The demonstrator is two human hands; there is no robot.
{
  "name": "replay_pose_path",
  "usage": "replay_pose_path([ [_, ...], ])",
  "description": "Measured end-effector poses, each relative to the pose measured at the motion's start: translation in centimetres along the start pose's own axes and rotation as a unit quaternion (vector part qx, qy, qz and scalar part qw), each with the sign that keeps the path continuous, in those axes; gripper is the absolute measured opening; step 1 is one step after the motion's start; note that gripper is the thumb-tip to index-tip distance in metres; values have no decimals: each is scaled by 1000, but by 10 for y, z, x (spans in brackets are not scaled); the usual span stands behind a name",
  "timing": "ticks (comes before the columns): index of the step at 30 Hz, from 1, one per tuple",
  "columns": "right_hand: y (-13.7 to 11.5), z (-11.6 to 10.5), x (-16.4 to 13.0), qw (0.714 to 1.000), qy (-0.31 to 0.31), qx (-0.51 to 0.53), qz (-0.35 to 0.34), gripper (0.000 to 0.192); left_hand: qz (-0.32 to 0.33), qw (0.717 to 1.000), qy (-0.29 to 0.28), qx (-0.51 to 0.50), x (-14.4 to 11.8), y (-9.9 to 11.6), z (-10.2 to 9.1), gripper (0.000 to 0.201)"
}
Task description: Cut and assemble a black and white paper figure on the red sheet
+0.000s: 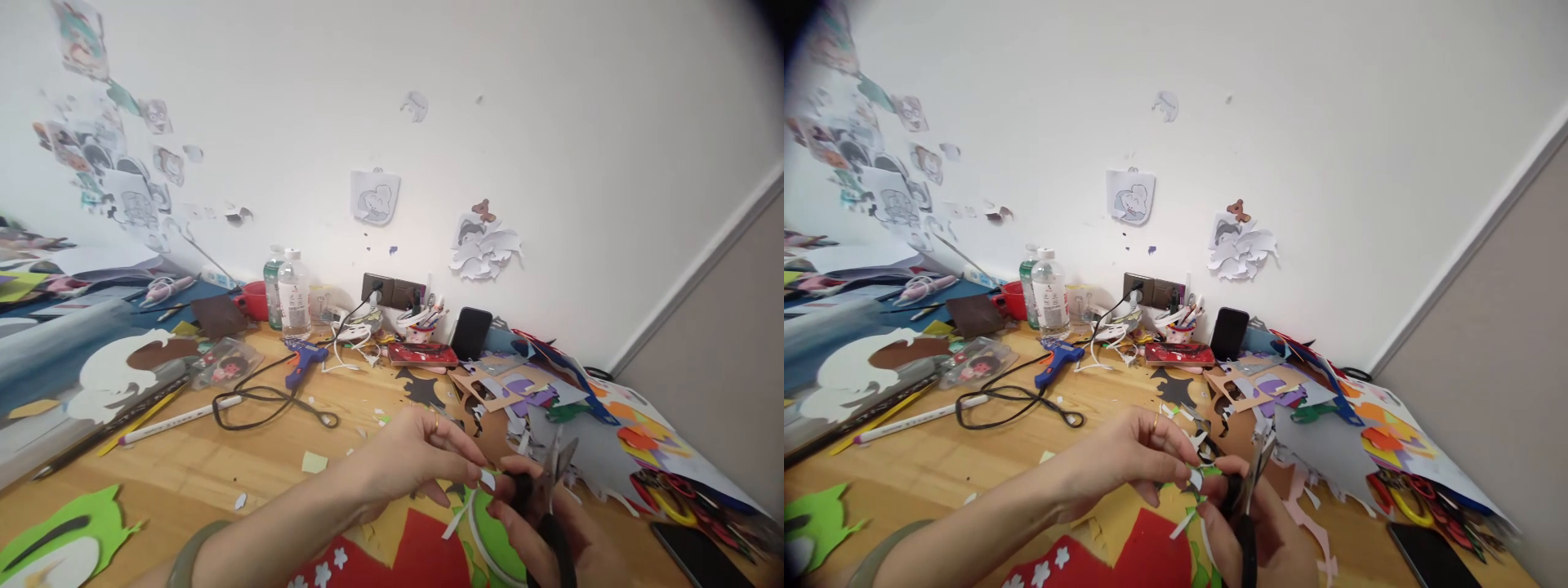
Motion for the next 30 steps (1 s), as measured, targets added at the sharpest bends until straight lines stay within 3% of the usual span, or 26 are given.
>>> replay_pose_path([
  [7, -10, 3, -5, 1000, 16, -6, -26, 29, 37, 999, 21, 3, -1, -3, 11, 25],
  [15, -6, 2, 0, 998, 45, 18, -50, 29, 48, 995, 19, 84, -3, -4, 12, 22],
  [30, -7, 5, -2, 997, 47, 58, -12, 33, 40, 996, 28, 72, -2, -4, 14, 23],
])
Point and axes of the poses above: each hand's wrist, its own x-axis towards the middle knuckle, its own z-axis out of the palm, y = z × x, the point moved 2 cm from there along x, towards the middle knuckle, and after that the axes turned 1 degree about -x, right-handed, at the moved point
